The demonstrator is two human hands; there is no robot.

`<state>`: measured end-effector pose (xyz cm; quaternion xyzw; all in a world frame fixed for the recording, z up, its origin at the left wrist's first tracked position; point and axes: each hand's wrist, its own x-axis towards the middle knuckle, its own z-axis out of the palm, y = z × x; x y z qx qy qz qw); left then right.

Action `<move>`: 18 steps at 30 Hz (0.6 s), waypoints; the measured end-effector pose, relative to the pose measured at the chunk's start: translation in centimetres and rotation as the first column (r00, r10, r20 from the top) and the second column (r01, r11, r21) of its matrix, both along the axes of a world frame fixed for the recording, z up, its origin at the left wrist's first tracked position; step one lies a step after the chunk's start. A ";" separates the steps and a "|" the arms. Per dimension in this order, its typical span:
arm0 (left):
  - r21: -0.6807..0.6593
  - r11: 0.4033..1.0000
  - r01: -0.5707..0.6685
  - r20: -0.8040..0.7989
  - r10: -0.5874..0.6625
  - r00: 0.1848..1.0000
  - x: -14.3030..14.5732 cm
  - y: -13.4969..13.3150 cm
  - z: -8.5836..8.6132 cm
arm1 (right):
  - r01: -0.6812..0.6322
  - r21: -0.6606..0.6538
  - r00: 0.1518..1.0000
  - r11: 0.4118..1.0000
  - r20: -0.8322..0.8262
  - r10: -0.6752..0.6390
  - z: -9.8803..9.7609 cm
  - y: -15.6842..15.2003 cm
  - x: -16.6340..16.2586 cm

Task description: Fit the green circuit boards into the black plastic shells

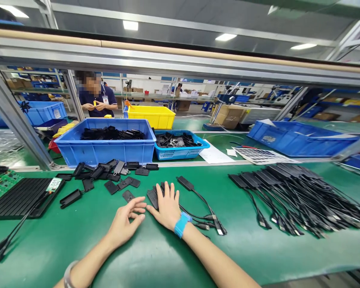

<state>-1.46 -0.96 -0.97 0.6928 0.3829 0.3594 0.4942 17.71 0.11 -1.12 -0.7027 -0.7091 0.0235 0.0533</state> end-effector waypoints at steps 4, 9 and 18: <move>0.116 0.993 -0.002 -0.091 0.013 0.996 -0.2 -0.1 0.2 | 0.089 0.032 0.996 0.996 0.021 -0.090 0.5 -0.2 -0.8; 0.346 0.935 0.080 -0.262 0.014 0.965 -1.0 -0.4 -0.5 | -0.038 0.017 0.999 0.999 0.019 0.037 3.5 -1.1 0.1; 0.713 0.449 0.539 -0.609 0.014 0.793 -0.7 0.0 -2.2 | 0.329 -0.179 0.922 0.927 0.275 -0.274 13.1 0.0 17.3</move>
